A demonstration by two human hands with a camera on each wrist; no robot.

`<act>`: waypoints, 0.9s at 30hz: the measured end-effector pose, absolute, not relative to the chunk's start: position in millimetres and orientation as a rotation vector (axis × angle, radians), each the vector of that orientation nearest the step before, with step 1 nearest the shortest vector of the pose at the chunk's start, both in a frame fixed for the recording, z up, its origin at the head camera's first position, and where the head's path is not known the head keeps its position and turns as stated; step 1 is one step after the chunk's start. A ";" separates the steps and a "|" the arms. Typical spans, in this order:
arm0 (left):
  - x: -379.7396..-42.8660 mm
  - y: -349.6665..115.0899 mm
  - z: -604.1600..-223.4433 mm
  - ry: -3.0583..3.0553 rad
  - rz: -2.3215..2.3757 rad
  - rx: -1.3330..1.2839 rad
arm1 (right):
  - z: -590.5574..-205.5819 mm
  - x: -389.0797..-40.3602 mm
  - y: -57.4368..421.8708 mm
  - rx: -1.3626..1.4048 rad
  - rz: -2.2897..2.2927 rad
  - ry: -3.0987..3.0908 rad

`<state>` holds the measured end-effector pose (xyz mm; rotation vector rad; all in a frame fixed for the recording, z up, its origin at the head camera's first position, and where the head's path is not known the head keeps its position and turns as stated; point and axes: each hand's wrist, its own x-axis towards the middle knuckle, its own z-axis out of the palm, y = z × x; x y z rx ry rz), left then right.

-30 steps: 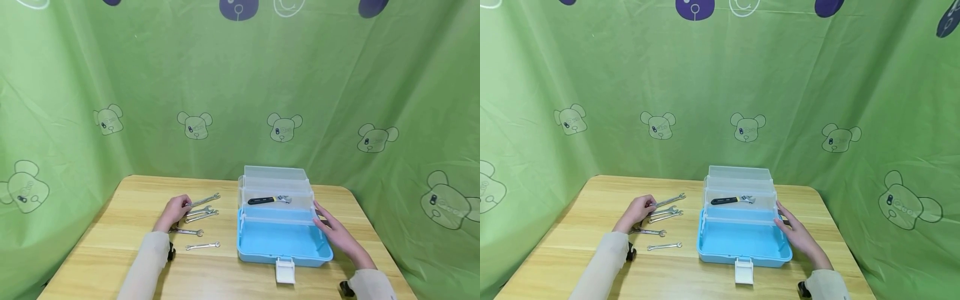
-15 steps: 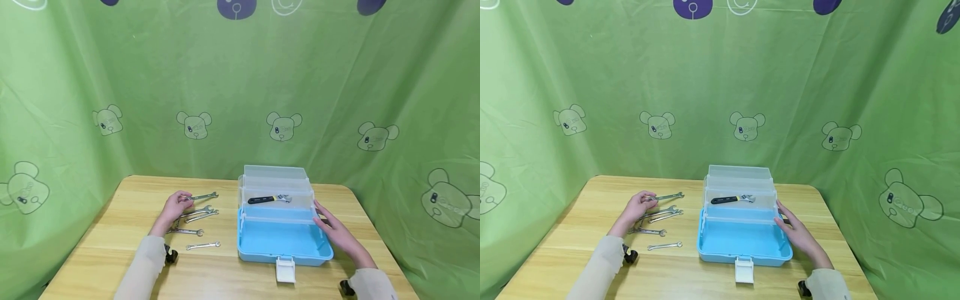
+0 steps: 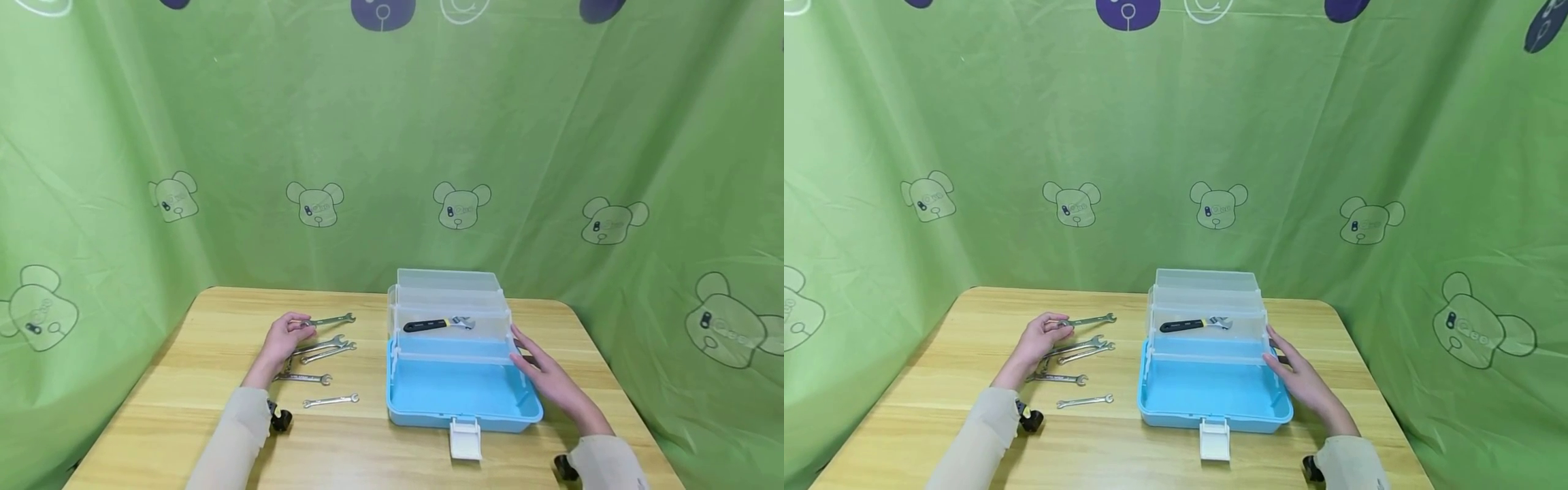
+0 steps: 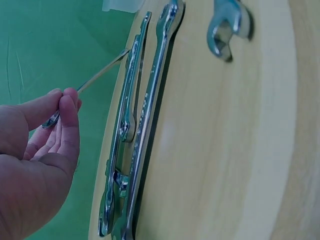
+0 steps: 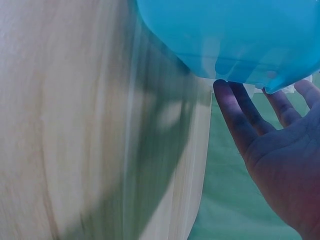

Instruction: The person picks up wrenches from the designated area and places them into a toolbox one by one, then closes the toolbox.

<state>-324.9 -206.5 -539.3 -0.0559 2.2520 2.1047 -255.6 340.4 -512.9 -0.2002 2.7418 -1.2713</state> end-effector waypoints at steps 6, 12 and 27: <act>-325.8 -207.8 -539.0 2.218 2.156 -0.094 | -512.1 -255.4 339.6 -0.218 -1.271 2.738; -320.0 -207.3 -533.4 2.159 2.219 -0.048 | -514.3 -255.4 339.6 -0.217 -1.268 2.737; -288.7 -187.1 -502.1 1.890 2.334 0.253 | -517.2 -253.9 340.4 -0.171 -1.266 2.733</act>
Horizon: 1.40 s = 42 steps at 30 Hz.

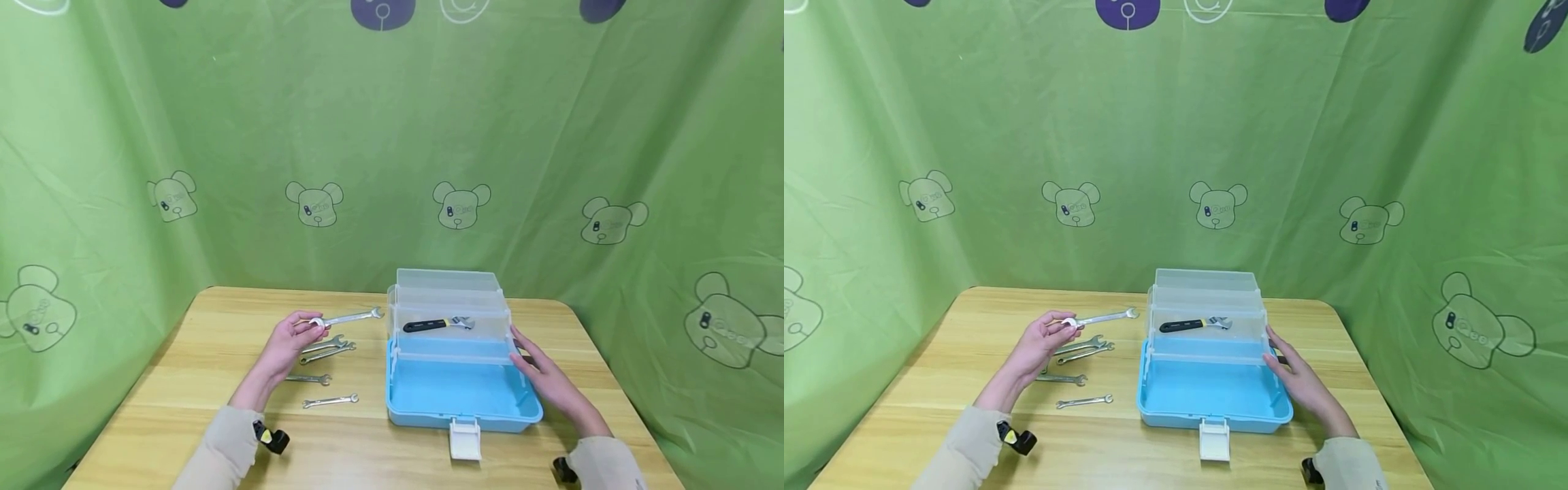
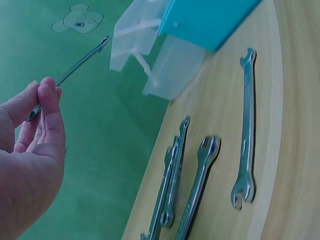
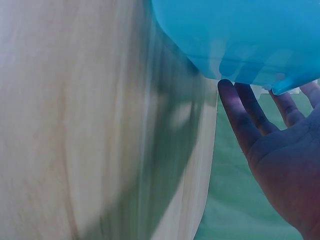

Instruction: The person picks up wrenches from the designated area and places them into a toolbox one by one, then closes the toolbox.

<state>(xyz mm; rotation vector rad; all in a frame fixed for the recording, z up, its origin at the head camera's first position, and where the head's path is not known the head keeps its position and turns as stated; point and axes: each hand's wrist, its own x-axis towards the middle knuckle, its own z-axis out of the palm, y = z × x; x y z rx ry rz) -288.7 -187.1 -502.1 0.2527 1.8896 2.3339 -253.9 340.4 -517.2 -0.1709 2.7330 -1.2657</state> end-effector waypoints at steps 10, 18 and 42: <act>-281.1 -164.1 -495.9 1.819 2.312 0.329 | -521.4 -252.7 340.1 -0.160 -1.259 2.739; -283.5 -131.7 -497.2 1.853 2.254 0.368 | -519.8 -252.5 340.7 -0.160 -1.283 2.727; -292.7 -55.3 -494.4 1.924 2.139 0.425 | -517.8 -252.4 339.2 -0.161 -1.298 2.712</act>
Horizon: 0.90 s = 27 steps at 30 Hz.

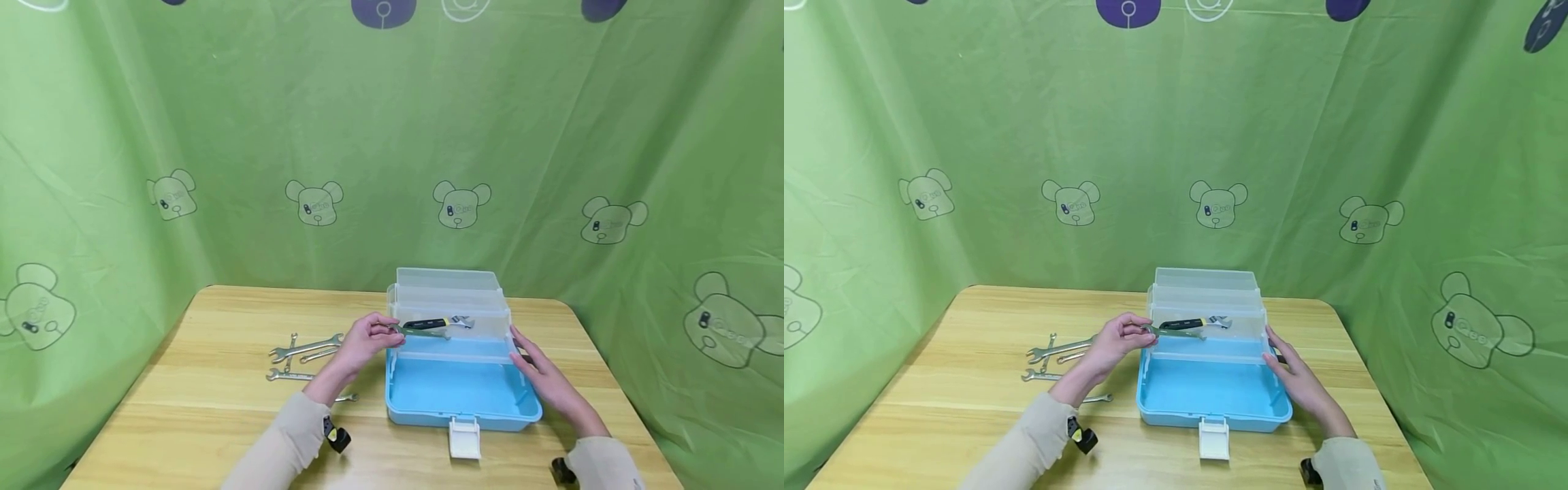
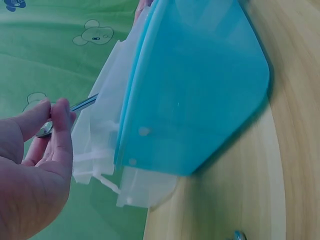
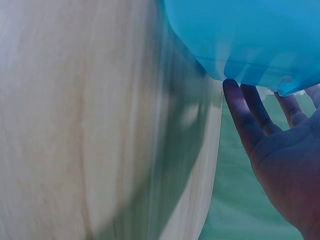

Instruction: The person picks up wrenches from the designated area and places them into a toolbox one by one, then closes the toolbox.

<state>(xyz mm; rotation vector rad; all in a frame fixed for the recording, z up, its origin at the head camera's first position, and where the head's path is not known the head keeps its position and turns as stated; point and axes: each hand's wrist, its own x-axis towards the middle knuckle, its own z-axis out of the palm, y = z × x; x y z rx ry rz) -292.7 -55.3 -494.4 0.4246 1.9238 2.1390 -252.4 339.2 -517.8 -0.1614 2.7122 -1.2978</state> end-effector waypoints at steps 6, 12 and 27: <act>-293.1 -47.1 -491.9 1.966 2.093 0.418 | -518.1 -252.8 338.8 -0.165 -1.300 2.706; -295.5 -40.8 -491.4 2.040 2.081 0.423 | -518.3 -252.5 339.1 -0.150 -1.301 2.703; -302.1 -30.7 -492.9 2.879 1.453 0.794 | -517.4 -250.8 336.8 -0.135 -1.273 2.718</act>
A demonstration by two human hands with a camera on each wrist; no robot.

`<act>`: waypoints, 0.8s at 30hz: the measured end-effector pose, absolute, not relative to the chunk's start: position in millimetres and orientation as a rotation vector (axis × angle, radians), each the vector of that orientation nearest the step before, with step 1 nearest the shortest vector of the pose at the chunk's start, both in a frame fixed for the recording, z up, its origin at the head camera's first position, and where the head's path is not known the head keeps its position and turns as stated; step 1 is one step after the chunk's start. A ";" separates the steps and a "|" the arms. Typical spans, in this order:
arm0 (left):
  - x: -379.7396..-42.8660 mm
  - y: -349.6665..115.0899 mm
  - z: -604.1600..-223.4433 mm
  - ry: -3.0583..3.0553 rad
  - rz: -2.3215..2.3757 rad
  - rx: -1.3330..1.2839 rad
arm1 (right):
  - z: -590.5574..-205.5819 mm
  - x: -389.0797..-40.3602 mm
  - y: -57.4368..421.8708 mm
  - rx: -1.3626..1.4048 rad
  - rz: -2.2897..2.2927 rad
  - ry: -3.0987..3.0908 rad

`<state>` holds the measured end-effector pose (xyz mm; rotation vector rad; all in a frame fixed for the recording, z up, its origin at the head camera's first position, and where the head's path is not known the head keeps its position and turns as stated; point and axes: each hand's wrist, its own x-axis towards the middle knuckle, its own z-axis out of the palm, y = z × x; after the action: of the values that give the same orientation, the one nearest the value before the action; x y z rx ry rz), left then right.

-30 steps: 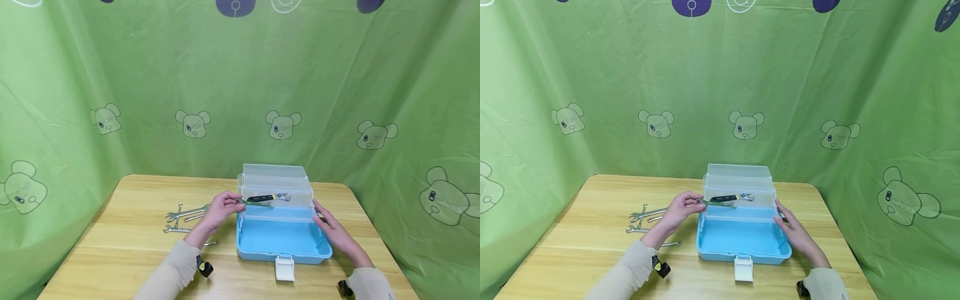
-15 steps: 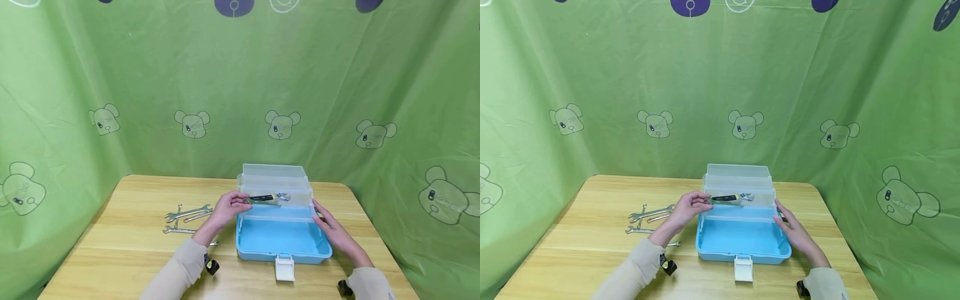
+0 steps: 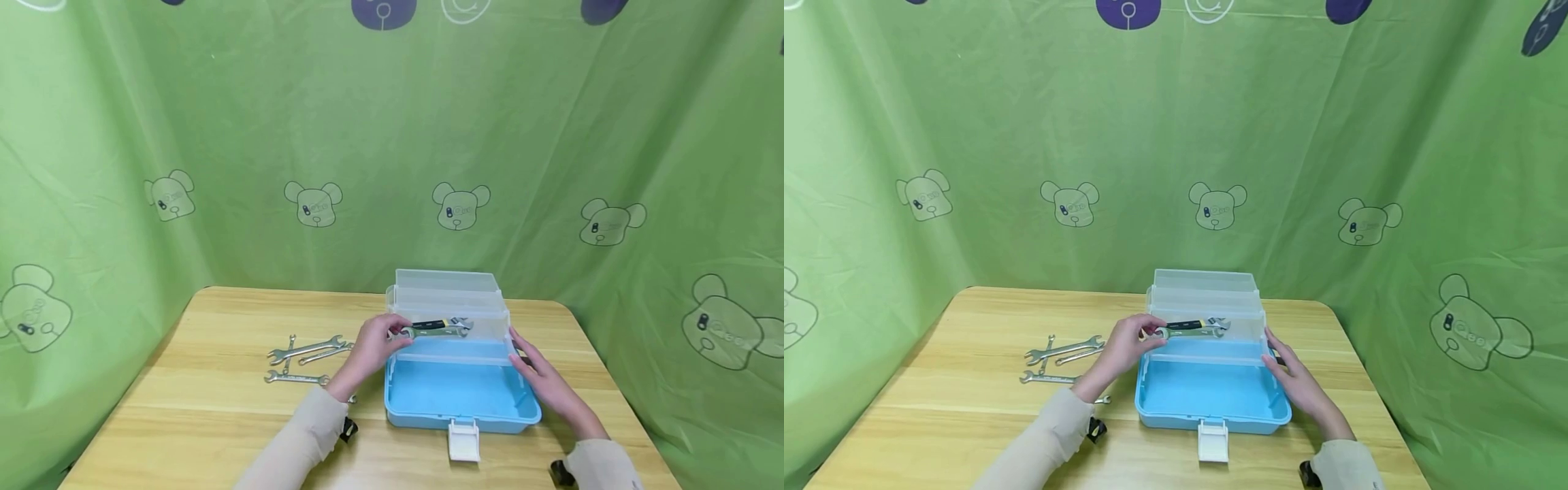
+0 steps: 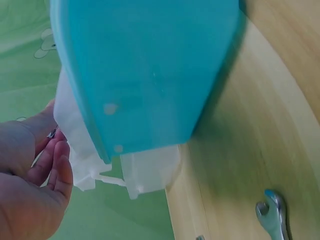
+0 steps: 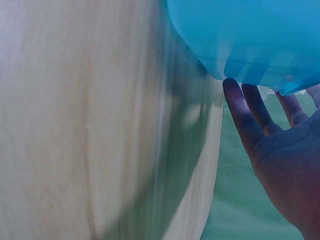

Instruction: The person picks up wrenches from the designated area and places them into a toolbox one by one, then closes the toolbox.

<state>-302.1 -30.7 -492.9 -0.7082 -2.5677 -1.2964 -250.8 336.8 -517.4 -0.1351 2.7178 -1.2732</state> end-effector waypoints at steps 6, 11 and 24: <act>-306.8 -29.9 -493.8 -2.642 -1.111 -0.695 | -519.0 -250.8 338.0 -0.140 -1.277 2.720; -308.8 -25.5 -488.5 -2.712 -0.977 -0.706 | -520.6 -251.1 339.1 -0.144 -1.281 2.725; -307.5 -15.0 -483.8 -2.775 -0.800 -0.680 | -521.0 -250.9 338.6 -0.123 -1.276 2.716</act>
<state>-307.5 -15.0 -483.8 -0.6799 -2.7749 -0.7997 -250.9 338.6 -521.0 -0.1235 2.7159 -1.2761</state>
